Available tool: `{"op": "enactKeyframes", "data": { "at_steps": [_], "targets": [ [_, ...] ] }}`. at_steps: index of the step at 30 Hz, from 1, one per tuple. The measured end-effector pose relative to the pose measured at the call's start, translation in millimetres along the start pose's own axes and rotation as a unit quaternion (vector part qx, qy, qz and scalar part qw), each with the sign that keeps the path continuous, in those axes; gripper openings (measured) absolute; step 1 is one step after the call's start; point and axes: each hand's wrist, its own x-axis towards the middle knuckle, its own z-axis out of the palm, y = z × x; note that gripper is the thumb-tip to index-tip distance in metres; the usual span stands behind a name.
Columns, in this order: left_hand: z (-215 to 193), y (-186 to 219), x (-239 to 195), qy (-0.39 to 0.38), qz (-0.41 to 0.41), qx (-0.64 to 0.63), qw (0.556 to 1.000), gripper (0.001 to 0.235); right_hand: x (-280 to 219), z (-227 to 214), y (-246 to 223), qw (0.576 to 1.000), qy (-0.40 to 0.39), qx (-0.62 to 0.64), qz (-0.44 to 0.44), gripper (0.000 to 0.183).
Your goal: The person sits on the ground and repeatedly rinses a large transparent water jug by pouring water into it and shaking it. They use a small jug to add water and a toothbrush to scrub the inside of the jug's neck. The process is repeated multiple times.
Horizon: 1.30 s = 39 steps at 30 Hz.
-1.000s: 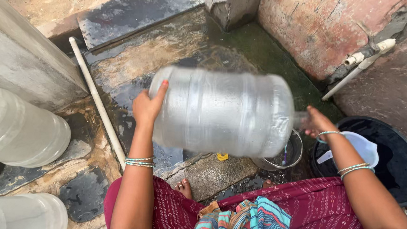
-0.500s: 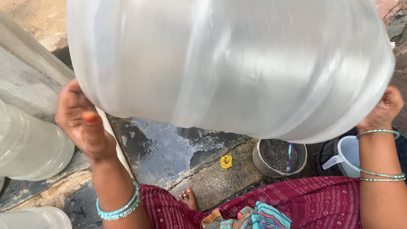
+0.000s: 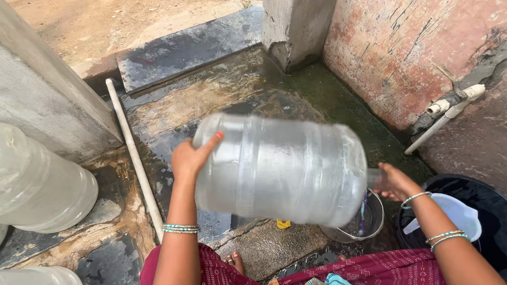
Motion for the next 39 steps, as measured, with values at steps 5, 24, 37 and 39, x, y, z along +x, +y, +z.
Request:
{"op": "enactKeyframes", "data": {
  "at_steps": [5, 24, 37, 39],
  "targets": [
    [2.8, -13.1, 13.6, 0.01, 0.03, 0.0, 0.999, 0.106, -37.1, 16.7, -28.9, 0.99, 0.108, 0.036, -0.081, 0.065],
    [15.5, 15.5, -12.9, 0.011, 0.068, -0.374, 0.925, 0.087, -56.7, -22.5, -43.2, 0.935, 0.064, 0.145, -0.318, 0.074],
    [-39.0, 8.9, -14.7, -0.051, 0.218, -0.486, 0.845, 0.077, -136.6, -32.7, -79.7, 0.815, 0.03, 0.256, -0.519, 0.038],
    [-73.4, 23.7, -35.9, -0.039, 0.299, -0.547, 0.781, 0.07, -177.9, -28.1, -84.8, 0.733, -0.087, 0.35, -0.577, 0.03]
  ]
}}
